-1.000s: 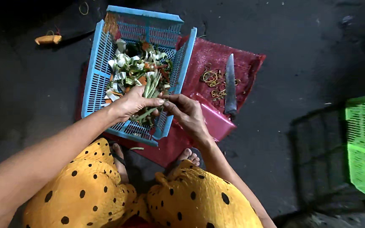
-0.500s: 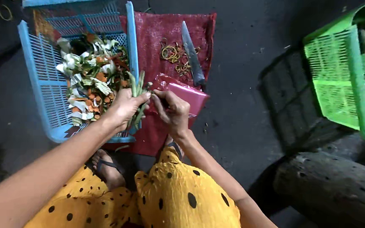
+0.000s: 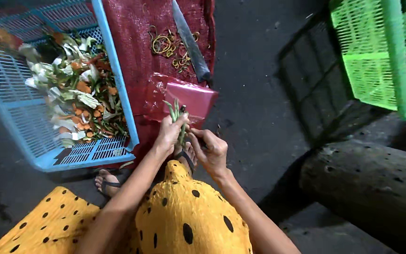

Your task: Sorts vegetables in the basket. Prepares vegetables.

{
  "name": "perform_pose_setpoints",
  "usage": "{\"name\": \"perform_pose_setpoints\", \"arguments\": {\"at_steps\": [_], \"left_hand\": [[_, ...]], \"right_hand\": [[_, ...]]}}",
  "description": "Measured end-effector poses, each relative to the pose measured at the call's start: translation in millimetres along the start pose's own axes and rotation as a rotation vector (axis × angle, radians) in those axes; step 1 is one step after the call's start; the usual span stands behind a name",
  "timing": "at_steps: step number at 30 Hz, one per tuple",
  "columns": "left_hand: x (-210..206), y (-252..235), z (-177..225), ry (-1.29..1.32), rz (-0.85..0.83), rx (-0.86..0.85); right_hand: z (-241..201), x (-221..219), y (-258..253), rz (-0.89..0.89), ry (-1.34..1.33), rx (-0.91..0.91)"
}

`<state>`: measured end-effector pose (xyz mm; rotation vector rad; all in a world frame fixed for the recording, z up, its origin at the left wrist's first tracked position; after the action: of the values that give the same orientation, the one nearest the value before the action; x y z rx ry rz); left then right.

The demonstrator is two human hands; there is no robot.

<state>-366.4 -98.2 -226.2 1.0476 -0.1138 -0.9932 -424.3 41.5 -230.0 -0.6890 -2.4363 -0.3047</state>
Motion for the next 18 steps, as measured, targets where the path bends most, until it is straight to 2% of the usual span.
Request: {"name": "perform_pose_setpoints", "arguments": {"at_steps": [3,6,8,10,14,16,18], "left_hand": [[18.6,3.7,2.7,0.002,0.083,-0.014],[48.4,-5.3,11.7,0.134,0.275,-0.101],[67.1,-8.2,13.0,0.061,0.349,-0.140],[75.9,-9.7,9.6,-0.094,0.348,-0.142],[90.4,-13.7,8.9,-0.312,0.302,-0.162],[105.5,-10.9,15.2,-0.345,0.345,-0.206],[119.9,-2.7,23.1,-0.376,0.401,-0.228]], "right_hand": [[5.2,0.0,9.9,0.002,-0.090,-0.059],[13.6,8.8,17.3,0.029,-0.186,-0.174],[20.7,10.4,22.6,0.019,-0.153,-0.227],[27.9,-0.1,22.9,-0.070,-0.053,-0.185],[31.7,-34.9,3.6,-0.396,0.150,0.031],[27.8,-40.6,-14.3,-0.375,0.207,0.134],[23.6,-36.5,-39.1,-0.264,0.267,0.137]]}}
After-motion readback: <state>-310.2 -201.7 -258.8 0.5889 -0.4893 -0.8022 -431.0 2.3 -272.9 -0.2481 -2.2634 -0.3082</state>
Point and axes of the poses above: each hand's wrist, its own y-axis away from the middle knuckle, its own x-axis out of the back of the hand, z = x × y, the point moved 2 cm from there along -y, towards the middle knuckle, and after that the axes turned 13 degrees about -z, right-handed, at the moved point
